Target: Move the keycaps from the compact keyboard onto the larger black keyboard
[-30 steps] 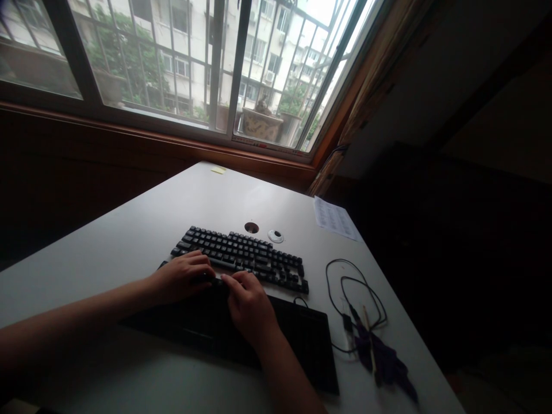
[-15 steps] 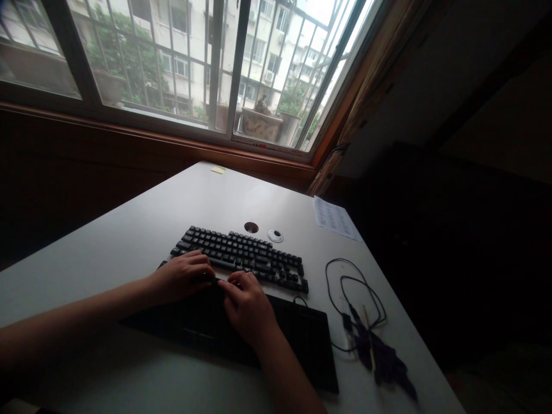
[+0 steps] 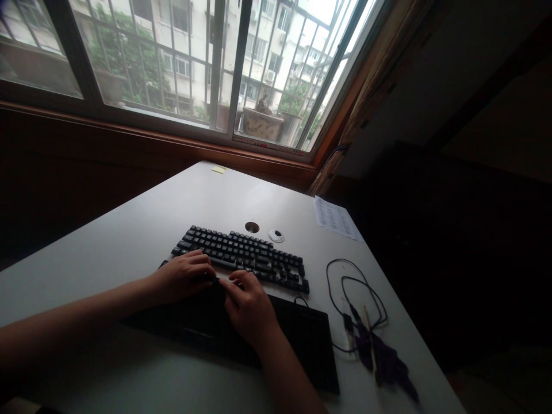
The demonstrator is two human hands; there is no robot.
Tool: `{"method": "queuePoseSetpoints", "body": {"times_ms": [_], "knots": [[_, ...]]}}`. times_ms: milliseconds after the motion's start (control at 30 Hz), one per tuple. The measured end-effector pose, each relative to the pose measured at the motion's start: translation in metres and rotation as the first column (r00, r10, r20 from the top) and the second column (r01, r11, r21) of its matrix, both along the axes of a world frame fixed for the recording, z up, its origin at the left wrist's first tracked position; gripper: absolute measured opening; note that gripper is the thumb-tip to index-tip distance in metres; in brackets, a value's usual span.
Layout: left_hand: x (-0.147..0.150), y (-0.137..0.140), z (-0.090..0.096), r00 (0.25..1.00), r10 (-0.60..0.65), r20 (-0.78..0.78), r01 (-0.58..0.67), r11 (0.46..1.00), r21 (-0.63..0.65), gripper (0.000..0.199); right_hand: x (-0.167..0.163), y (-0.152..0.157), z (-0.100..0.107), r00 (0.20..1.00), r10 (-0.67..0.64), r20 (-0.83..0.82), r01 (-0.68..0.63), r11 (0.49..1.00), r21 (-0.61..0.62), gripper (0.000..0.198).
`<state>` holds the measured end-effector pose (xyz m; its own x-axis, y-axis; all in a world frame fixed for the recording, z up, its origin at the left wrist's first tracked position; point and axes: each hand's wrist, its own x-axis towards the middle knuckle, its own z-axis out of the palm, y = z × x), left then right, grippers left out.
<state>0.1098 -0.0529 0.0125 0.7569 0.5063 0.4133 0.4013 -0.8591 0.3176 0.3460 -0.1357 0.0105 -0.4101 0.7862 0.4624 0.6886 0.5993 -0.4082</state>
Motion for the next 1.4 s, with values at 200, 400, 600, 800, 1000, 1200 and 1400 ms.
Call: {"method": "queuePoseSetpoints", "body": {"times_ms": [200, 400, 600, 800, 1000, 1200, 1400], "knots": [[0.0003, 0.0011, -0.0025, 1.000, 0.002, 0.001, -0.002, 1.000, 0.005, 0.009, -0.0003, -0.0001, 0.0016, 0.999, -0.005, 0.037, 0.005, 1.000, 0.003, 0.044], [0.0002, 0.0014, -0.0032, 1.000, 0.001, -0.005, -0.001, 1.000, -0.009, 0.009, 0.0002, 0.0008, -0.0007, 0.999, -0.005, 0.042, 0.004, 1.000, 0.007, 0.043], [-0.0004, 0.0015, -0.0044, 1.000, 0.009, -0.013, -0.009, 1.000, -0.007, 0.009, 0.0004, 0.0009, -0.0018, 1.000, -0.006, 0.021, 0.005, 1.000, 0.006, 0.044], [-0.0002, 0.0022, -0.0043, 1.000, -0.001, -0.003, 0.001, 1.000, 0.014, 0.009, -0.0015, -0.0010, 0.0006, 0.999, -0.020, 0.045, 0.021, 1.000, -0.013, 0.050], [-0.0007, 0.0005, -0.0061, 0.997, 0.046, 0.064, -0.044, 0.998, -0.034, 0.017, -0.0037, -0.0015, 0.0029, 0.986, -0.043, 0.159, 0.046, 0.999, -0.016, 0.048], [-0.0013, -0.0036, -0.0029, 0.994, 0.079, 0.072, -0.072, 0.993, -0.096, 0.024, -0.0038, -0.0015, 0.0029, 0.976, -0.059, 0.208, 0.067, 0.997, -0.029, 0.049], [-0.0015, -0.0052, 0.0022, 0.995, 0.061, 0.076, -0.054, 0.995, -0.085, 0.019, -0.0041, -0.0012, 0.0018, 0.979, -0.060, 0.197, 0.064, 0.998, -0.016, 0.051]]}}
